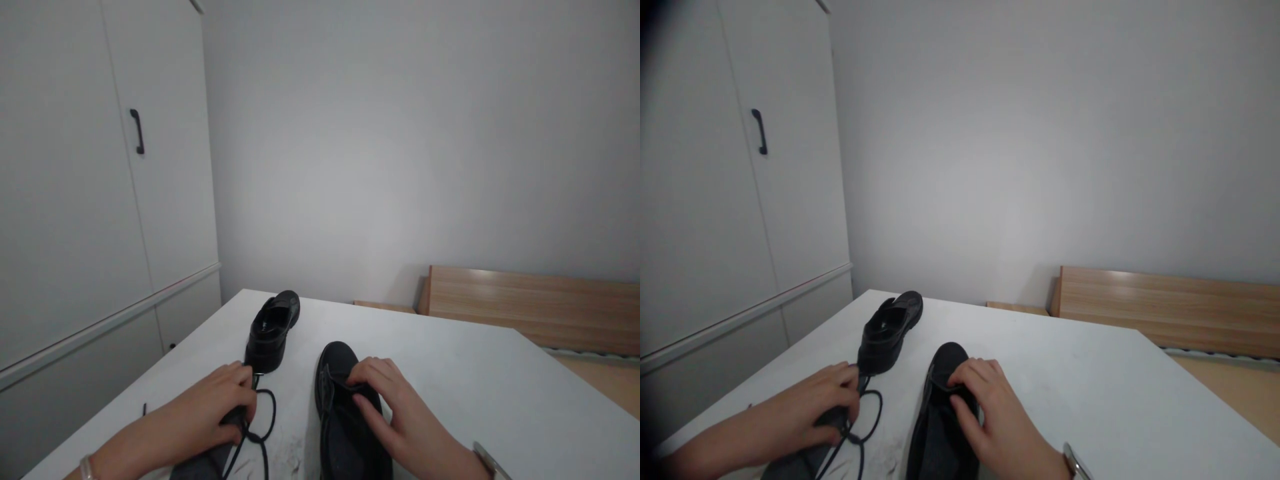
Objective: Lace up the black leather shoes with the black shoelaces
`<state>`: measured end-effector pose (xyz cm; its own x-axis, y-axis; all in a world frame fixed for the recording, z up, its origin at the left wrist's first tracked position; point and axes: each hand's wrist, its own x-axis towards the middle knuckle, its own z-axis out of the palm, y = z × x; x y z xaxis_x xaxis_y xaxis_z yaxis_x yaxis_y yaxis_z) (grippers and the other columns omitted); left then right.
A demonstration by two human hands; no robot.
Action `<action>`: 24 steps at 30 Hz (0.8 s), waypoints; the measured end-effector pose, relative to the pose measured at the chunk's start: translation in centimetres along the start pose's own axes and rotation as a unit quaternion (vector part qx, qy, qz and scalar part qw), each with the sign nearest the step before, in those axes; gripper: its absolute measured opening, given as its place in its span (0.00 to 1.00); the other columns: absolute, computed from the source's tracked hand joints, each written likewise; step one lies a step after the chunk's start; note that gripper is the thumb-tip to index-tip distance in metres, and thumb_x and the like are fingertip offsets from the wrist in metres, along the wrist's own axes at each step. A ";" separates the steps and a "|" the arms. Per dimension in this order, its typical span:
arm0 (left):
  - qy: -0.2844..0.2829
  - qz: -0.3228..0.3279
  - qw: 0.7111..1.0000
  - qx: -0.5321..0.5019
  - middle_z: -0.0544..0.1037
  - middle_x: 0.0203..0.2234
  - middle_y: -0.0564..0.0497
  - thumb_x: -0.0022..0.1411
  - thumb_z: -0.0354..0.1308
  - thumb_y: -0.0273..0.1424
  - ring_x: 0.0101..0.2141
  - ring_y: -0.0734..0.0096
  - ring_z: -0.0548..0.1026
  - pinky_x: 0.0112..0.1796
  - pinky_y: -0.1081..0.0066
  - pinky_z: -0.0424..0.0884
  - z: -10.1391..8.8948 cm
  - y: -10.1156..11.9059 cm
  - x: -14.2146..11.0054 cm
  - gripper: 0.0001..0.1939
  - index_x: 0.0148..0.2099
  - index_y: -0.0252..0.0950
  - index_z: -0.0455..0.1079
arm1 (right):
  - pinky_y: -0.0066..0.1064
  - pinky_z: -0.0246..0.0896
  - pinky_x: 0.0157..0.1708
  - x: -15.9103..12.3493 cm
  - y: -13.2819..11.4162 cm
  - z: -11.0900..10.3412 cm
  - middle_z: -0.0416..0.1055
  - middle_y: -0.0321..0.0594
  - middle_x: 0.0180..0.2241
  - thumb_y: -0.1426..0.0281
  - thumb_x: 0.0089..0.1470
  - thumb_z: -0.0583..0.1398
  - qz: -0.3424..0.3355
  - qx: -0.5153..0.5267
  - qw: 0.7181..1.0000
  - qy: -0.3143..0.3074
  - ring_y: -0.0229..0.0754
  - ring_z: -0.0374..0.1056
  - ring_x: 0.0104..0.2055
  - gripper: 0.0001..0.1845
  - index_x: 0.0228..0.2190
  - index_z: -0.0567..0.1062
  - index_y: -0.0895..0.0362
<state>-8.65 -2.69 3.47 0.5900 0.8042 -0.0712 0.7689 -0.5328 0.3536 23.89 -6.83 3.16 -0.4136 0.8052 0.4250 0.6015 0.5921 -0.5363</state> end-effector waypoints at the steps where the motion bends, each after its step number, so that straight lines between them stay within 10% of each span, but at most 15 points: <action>1: 0.002 0.011 1.000 0.005 0.74 0.40 0.50 0.53 0.61 0.19 0.46 0.57 0.72 0.46 0.67 0.63 0.2 0.0 0.3 0.12 0.36 0.41 0.78 | 0.43 0.61 0.50 0.0 0.0 0.0 0.73 0.42 0.44 0.77 0.63 0.55 -0.003 -0.002 1.000 0.000 0.48 0.66 0.47 0.09 0.42 0.71 0.53; 10: 0.143 0.060 0.980 -0.124 0.72 0.30 0.54 0.73 0.47 0.37 0.30 0.66 0.71 0.32 0.70 0.64 -3.6 4.9 1.6 0.10 0.41 0.40 0.66 | 0.49 0.54 0.61 -0.6 0.4 0.5 0.64 0.43 0.58 0.67 0.67 0.56 -0.048 0.057 0.995 0.061 0.52 0.58 0.62 0.15 0.54 0.66 0.45; 15: 0.183 0.134 0.950 -0.214 0.70 0.25 0.57 0.69 0.53 0.37 0.27 0.71 0.66 0.27 0.74 0.59 -5.7 11.2 3.1 0.09 0.41 0.39 0.70 | 0.49 0.42 0.68 -0.7 -1.5 1.1 0.53 0.43 0.68 0.46 0.59 0.61 -0.030 0.264 0.964 0.032 0.53 0.49 0.70 0.40 0.66 0.53 0.41; 19: 0.189 0.172 0.932 -0.256 0.72 0.25 0.56 0.67 0.56 0.35 0.27 0.71 0.68 0.29 0.74 0.62 -6.0 13.8 5.1 0.08 0.40 0.38 0.74 | 0.40 0.66 0.49 -0.1 -2.7 1.2 0.75 0.39 0.36 0.49 0.55 0.66 -0.014 0.454 0.890 -0.023 0.44 0.72 0.41 0.35 0.58 0.66 0.50; 21: 0.198 0.157 0.922 -0.295 0.69 0.22 0.57 0.65 0.58 0.36 0.26 0.72 0.64 0.27 0.74 0.58 -5.9 13.5 6.0 0.09 0.40 0.37 0.75 | 0.29 0.63 0.27 0.2 -2.3 0.4 0.60 0.26 0.18 0.49 0.57 0.65 0.044 0.506 0.861 -0.012 0.34 0.58 0.19 0.24 0.46 0.74 0.54; 24: 0.155 0.113 0.902 -0.386 0.64 0.19 0.59 0.61 0.64 0.38 0.22 0.76 0.58 0.23 0.76 0.52 -5.5 11.6 7.1 0.11 0.36 0.34 0.75 | 0.23 0.38 0.15 0.5 -0.7 -2.1 0.45 0.20 0.17 0.45 0.55 0.63 0.126 0.479 0.865 0.083 0.30 0.36 0.17 0.26 0.37 0.75 0.56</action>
<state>3.10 -1.72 12.19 0.5209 0.7970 0.3057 0.1667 -0.4462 0.8793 24.73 -6.88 5.30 -0.1996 0.9439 0.2630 -0.2164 0.2193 -0.9514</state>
